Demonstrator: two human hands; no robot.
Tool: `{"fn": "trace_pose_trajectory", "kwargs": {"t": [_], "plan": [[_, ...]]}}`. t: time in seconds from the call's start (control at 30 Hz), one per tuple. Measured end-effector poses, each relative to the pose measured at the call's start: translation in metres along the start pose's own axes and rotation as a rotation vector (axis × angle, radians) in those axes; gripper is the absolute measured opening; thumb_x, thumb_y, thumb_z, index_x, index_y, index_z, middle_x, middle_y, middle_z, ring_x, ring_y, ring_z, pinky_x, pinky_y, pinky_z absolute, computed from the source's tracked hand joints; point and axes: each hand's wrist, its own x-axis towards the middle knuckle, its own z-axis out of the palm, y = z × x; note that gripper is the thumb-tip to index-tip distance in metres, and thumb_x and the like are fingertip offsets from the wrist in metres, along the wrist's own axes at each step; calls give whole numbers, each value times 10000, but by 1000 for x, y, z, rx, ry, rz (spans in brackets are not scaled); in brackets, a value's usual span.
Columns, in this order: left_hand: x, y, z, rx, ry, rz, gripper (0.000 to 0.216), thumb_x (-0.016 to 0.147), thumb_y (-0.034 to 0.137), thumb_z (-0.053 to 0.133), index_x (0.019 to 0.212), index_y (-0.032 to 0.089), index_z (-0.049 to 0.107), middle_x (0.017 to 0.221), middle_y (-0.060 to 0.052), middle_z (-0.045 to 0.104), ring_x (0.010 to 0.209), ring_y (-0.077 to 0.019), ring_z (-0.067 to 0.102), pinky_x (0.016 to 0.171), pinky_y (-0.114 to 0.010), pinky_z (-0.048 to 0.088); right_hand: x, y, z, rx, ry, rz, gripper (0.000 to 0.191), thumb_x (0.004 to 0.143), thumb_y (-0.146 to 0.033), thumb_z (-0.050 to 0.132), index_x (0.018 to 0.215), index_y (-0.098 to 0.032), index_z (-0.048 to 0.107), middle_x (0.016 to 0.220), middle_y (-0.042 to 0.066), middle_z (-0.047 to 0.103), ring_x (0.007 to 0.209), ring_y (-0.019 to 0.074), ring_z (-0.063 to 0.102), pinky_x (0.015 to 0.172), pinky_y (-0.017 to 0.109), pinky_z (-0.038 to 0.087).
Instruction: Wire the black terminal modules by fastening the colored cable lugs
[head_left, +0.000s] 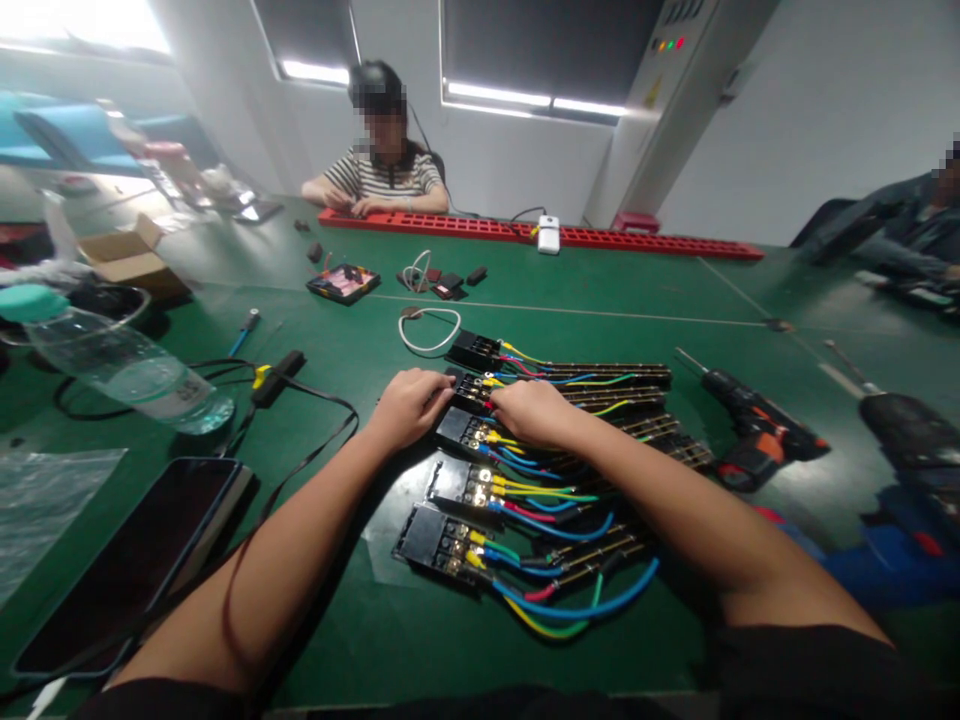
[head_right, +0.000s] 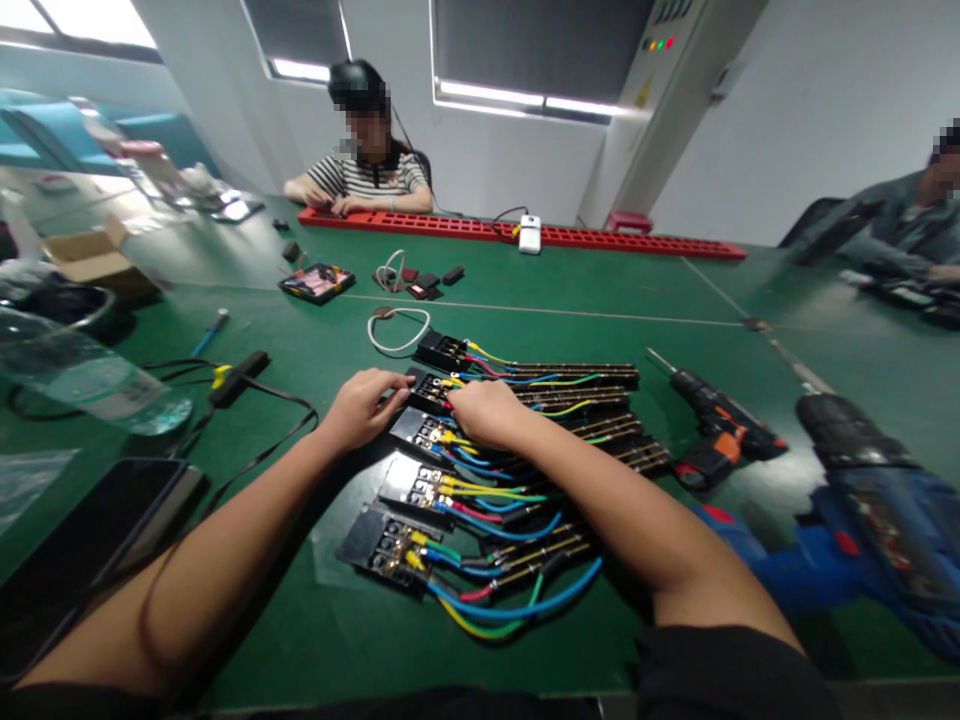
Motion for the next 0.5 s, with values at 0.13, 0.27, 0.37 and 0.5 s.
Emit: {"fn": "trace_pose_trajectory", "kwargs": {"t": [0.13, 0.27, 0.37, 0.5], "plan": [[5, 1, 0, -1, 8, 5, 236, 1013, 361, 483, 984, 205, 656, 1077, -77, 763, 945, -246, 658, 868, -409, 458, 1, 3, 4, 26, 33, 2, 289, 1002, -249, 416, 1086, -145, 672, 1029, 176, 755, 873, 274, 713, 659, 316, 413], [10, 3, -1, 13, 75, 7, 205, 999, 337, 518, 971, 199, 668, 1038, -72, 764, 1027, -263, 629, 941, -434, 445, 1, 6, 6, 43, 60, 4, 301, 1017, -288, 401, 1118, -147, 648, 1042, 166, 753, 892, 271, 709, 666, 315, 405], [15, 7, 0, -33, 83, 12, 209, 1004, 328, 510, 962, 194, 666, 978, -71, 747, 949, -232, 638, 879, -376, 474, 0, 6, 4, 54, 75, 9, 322, 1031, -319, 387, 1136, -150, 640, 1034, 163, 754, 889, 265, 709, 687, 315, 416], [23, 12, 2, -44, 48, 50, 179, 976, 335, 568, 909, 199, 665, 845, -43, 701, 813, -194, 623, 756, -305, 465, -3, 3, 2, 57, 50, 20, 282, 1013, -254, 399, 1121, -149, 638, 1023, 160, 753, 879, 261, 707, 697, 321, 437]]}}
